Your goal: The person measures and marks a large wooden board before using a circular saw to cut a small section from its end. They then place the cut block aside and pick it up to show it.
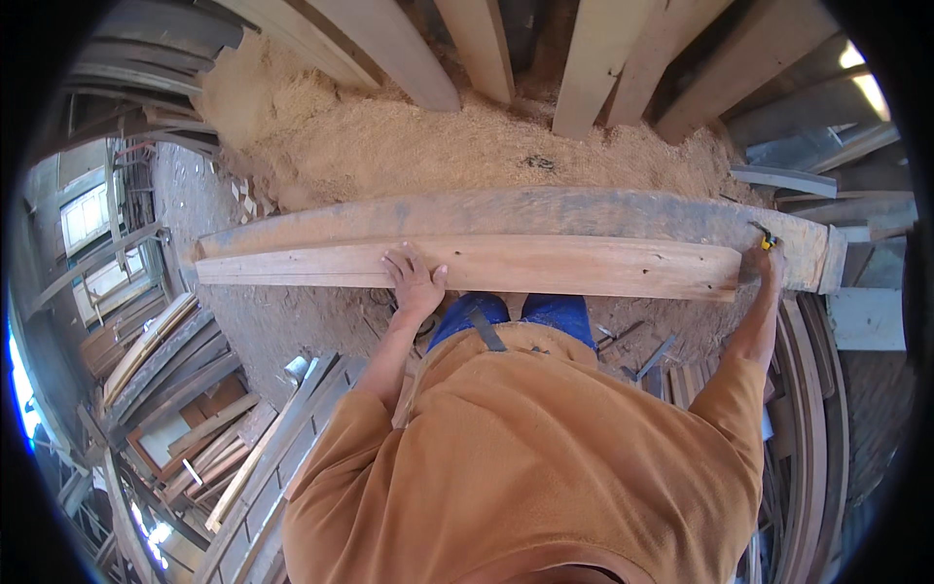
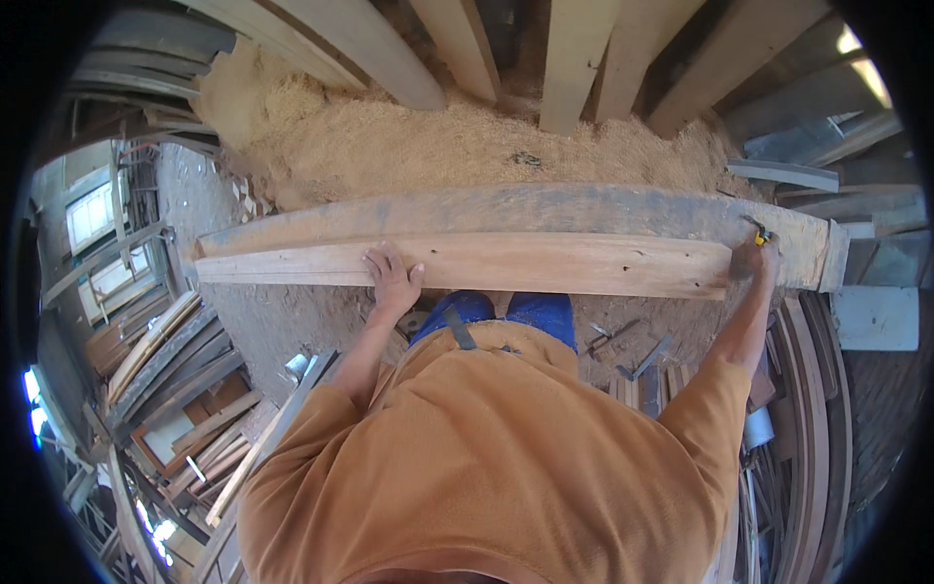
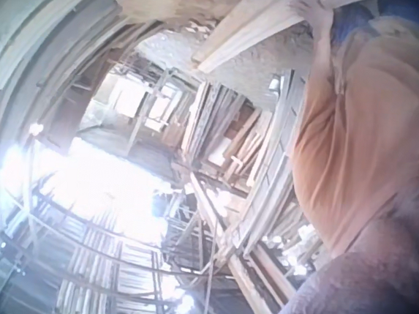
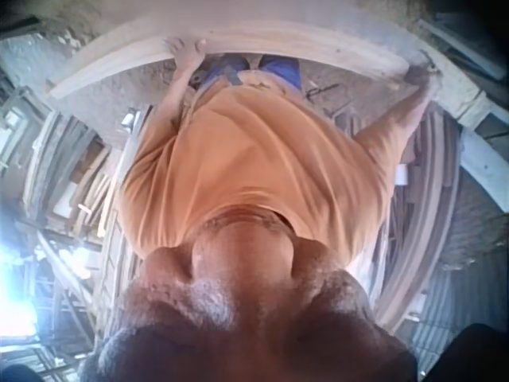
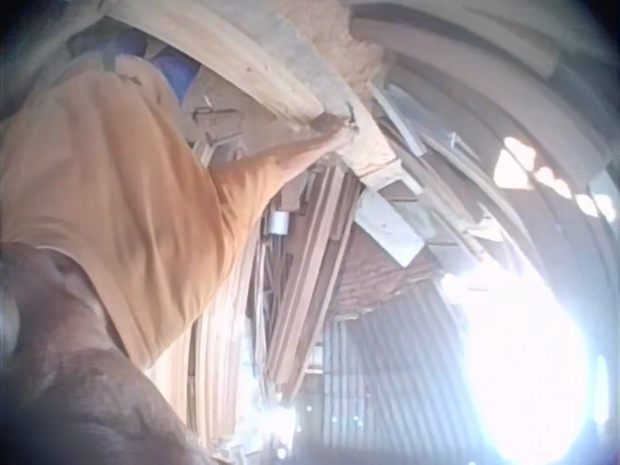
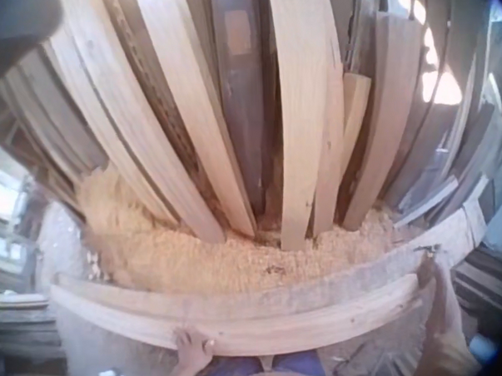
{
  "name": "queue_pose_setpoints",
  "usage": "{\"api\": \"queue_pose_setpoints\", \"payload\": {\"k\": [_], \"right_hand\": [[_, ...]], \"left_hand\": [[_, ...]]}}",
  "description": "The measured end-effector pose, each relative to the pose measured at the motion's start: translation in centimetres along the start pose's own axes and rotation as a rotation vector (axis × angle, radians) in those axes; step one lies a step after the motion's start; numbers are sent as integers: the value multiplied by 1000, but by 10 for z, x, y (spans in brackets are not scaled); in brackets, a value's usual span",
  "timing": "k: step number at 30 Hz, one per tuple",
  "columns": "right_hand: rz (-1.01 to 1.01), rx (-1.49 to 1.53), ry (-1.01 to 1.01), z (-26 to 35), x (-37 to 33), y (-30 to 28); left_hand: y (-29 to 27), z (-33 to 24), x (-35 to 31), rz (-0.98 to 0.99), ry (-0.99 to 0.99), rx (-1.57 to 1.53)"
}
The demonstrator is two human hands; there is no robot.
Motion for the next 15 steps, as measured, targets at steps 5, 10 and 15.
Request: {"api": "queue_pose_setpoints", "payload": {"k": [5,10,15], "right_hand": [[-168,278,-212,53,9,7],[26,806,-289,286,-52,-6],[611,1167,-382,480,-194,-22]], "left_hand": [[-6,-6,15,-69,62,3],[-22,-3,-7,-41,-44,-54],[-44,7,0,51,43,-404]]}}
Point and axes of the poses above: each hand's wrist, its own x-axis towards the middle knuckle, its own y-axis out of the palm, z = x × y, the point moved 5 cm from there along x, towards the middle knuckle, and after that the axes turned 9 degrees about -y, right-handed, at the moved point
